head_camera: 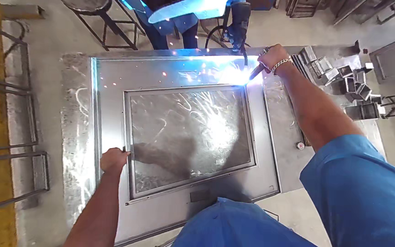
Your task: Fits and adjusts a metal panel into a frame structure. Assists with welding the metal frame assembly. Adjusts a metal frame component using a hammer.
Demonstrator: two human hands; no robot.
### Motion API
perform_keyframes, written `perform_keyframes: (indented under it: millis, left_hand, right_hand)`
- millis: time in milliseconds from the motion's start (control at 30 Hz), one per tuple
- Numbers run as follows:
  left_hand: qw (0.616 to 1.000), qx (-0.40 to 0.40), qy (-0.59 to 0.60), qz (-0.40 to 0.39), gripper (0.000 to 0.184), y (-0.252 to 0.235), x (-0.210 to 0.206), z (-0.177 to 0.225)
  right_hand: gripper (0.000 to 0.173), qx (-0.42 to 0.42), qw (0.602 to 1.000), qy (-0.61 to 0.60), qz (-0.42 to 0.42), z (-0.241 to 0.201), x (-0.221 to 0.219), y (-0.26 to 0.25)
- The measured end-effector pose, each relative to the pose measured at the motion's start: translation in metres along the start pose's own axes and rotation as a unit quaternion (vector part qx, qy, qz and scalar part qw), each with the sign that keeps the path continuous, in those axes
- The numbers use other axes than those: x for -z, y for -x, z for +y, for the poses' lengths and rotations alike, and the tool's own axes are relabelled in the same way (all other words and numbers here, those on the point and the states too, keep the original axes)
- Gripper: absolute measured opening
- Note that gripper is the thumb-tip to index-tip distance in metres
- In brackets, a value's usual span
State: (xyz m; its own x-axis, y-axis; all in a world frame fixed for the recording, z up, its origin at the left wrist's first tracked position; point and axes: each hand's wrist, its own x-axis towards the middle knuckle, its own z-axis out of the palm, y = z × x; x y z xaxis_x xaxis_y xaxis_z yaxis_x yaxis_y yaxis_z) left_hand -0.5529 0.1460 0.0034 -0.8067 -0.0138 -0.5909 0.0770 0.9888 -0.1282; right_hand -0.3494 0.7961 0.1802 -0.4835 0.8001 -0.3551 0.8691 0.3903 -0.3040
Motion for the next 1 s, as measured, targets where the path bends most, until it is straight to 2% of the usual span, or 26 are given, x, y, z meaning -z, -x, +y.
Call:
perform_keyframes:
  millis: [1000]
  left_hand:
    - [1.0,0.008,-0.003,0.006,0.045,0.005,-0.001,0.004]
  right_hand:
    - [0.041,0.004,1.0,0.013,0.003,0.003,-0.002,-0.008]
